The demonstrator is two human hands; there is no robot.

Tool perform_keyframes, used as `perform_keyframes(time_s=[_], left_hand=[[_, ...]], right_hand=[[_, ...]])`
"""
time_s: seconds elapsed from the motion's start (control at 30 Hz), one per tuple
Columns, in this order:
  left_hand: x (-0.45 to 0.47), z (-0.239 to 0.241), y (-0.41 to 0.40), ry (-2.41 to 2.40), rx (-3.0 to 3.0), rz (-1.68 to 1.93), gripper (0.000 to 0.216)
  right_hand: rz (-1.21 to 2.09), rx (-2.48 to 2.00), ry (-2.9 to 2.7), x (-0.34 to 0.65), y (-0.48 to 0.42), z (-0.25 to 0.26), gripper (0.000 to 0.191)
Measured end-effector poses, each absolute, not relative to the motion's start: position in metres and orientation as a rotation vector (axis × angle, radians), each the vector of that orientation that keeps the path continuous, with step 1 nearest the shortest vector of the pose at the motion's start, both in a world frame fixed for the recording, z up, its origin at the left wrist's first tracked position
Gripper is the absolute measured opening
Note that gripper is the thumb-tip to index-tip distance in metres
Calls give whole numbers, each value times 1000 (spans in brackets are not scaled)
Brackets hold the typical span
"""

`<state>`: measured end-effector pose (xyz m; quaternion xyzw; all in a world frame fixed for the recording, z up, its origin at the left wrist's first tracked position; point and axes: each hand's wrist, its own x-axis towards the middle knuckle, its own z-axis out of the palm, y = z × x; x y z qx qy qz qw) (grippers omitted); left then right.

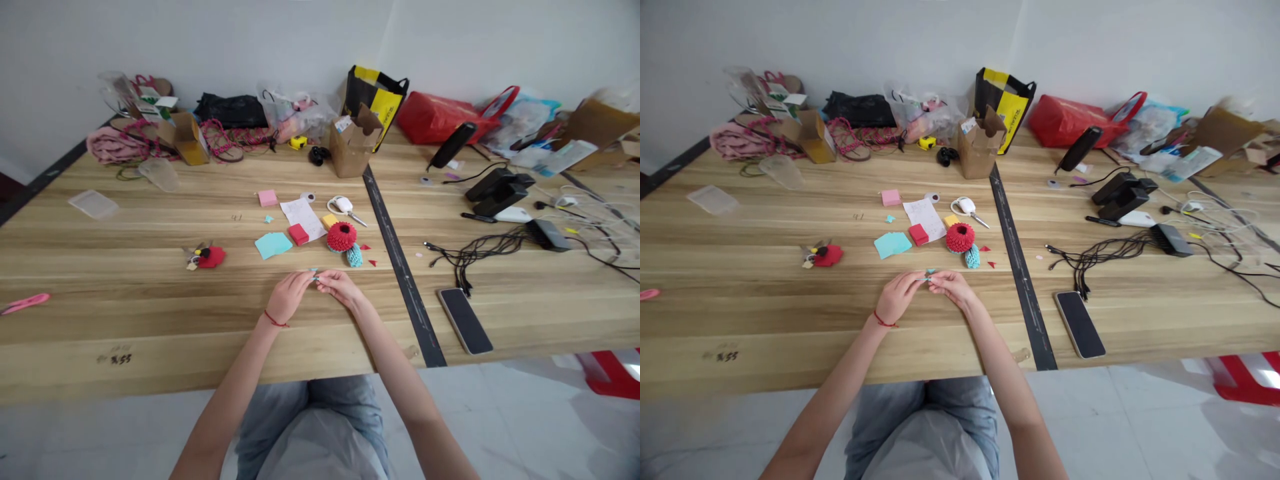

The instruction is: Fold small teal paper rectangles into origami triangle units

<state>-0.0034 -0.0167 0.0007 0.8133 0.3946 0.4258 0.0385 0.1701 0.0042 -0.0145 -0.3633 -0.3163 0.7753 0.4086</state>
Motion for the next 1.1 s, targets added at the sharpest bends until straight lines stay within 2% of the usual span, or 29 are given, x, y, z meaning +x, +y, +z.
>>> perform_keyframes(time_s=[0.27,0.4,0.63,1.1], left_hand=[[-5,-1,-19,1165,2491,1204,20],[0,1,-17,1203,2086,1296,16],[2,2,-9,1078,1407,1171,32],[4,-3,-12,1263,1461,1283,26]], right_hand=[[1891,-941,-829,167,2,-11,21],[1727,-965,-887,166,1,-8,22],[1482,-1001,-992,164,1,-4,23],[1263,-1064,-1037,156,-2,-8,24]])
